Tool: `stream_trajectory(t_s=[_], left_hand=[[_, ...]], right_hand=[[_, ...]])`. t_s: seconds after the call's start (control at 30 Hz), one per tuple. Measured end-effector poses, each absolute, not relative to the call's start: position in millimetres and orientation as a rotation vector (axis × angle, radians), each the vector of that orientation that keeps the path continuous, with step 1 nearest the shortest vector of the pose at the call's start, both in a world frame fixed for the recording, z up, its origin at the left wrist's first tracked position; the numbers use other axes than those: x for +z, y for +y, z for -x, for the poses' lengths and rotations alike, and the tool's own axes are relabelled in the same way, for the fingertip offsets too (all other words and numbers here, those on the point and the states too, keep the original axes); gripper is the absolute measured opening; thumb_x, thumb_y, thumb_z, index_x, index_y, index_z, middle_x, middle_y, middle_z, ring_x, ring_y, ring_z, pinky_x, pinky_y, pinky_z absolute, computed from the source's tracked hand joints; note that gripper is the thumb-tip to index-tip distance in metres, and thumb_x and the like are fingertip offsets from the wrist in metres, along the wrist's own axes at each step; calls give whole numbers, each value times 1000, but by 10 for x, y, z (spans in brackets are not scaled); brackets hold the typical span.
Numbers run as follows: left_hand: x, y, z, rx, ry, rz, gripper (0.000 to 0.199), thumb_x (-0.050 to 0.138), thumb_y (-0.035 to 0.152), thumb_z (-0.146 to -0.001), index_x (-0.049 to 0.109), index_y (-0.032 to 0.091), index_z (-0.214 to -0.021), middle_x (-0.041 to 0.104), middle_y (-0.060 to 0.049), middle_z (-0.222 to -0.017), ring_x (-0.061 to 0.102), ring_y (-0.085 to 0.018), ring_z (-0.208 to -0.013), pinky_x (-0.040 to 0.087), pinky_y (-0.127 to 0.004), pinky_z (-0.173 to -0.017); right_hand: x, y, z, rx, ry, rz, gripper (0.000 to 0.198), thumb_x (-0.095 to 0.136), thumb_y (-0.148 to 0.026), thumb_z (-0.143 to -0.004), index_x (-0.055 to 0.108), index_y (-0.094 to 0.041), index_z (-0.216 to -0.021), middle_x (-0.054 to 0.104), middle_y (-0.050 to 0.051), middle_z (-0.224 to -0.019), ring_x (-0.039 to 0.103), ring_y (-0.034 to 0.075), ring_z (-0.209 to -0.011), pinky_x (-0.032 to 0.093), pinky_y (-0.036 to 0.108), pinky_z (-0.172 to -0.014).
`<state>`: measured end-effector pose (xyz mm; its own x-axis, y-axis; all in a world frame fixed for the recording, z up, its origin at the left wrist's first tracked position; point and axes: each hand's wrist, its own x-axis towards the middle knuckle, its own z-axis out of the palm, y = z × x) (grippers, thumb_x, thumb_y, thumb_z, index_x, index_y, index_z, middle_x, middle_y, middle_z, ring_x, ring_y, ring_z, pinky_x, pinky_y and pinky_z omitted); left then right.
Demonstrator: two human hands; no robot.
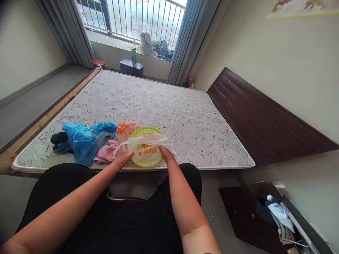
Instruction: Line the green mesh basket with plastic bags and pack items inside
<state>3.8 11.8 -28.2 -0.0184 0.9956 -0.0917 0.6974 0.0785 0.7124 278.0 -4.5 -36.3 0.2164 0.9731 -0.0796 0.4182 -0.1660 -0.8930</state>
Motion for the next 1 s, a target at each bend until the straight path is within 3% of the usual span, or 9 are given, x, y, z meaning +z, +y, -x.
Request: stream_trajectory(t_s=[0.17, 0.33, 0.5, 0.67, 0.83, 0.9, 1.0], left_hand=[[-222, 162, 46, 734, 1778, -1668, 47, 64, 42, -86, 62, 13, -123, 70, -19, -124, 65, -35, -120, 48, -47, -106], [-186, 241, 124, 773, 1577, -1784, 55, 68, 39, -83, 61, 14, -131, 68, -18, -133, 62, -34, -128, 45, -46, -113], [-199, 292, 164, 798, 1460, -1669, 64, 74, 42, -79, 63, 11, -134, 66, -20, -136, 61, -35, -129, 44, -46, -115], [-207, 291, 195, 851, 1442, -1671, 62, 68, 46, -85, 65, 11, -135, 70, -19, -132, 64, -34, -125, 46, -48, -114], [-139, 333, 244, 763, 1362, -1716, 68, 67, 42, -85, 60, 18, -148, 70, -13, -137, 62, -32, -131, 42, -45, -118], [-126, 352, 243, 772, 1325, -1714, 68, 69, 44, -83, 62, 19, -146, 70, -12, -138, 61, -32, -133, 40, -44, -119], [-148, 356, 209, 856, 1291, -1626, 59, 68, 51, -82, 72, 15, -128, 73, -14, -129, 63, -34, -127, 44, -44, -115]], right_hand=[[-162, -93, -2700, 832, -1289, 1735, 46, 52, -48, -94, 74, -22, -125, 74, 10, -130, 63, 31, -131, 41, 49, -120], [-109, -143, -2681, 743, -1270, 1826, 50, 50, -51, -94, 72, -18, -124, 74, 14, -128, 66, 32, -125, 47, 46, -112], [-96, -148, -2721, 771, -1275, 1855, 56, 50, -59, -94, 69, -19, -129, 73, 12, -132, 64, 32, -128, 46, 45, -113], [-111, -135, -2700, 936, -1278, 1786, 54, 52, -64, -92, 75, -20, -113, 78, 10, -114, 72, 30, -109, 53, 41, -97], [-106, -101, -2678, 811, -1341, 1698, 49, 47, -59, -95, 75, -18, -92, 78, 9, -99, 70, 27, -96, 54, 38, -90], [-97, -93, -2665, 761, -1422, 1675, 47, 48, -57, -96, 75, -19, -98, 77, 10, -105, 69, 27, -102, 53, 39, -97], [-65, -93, -2647, 753, -1556, 1677, 46, 54, -53, -95, 71, -23, -125, 73, 9, -128, 65, 28, -120, 47, 44, -110]])
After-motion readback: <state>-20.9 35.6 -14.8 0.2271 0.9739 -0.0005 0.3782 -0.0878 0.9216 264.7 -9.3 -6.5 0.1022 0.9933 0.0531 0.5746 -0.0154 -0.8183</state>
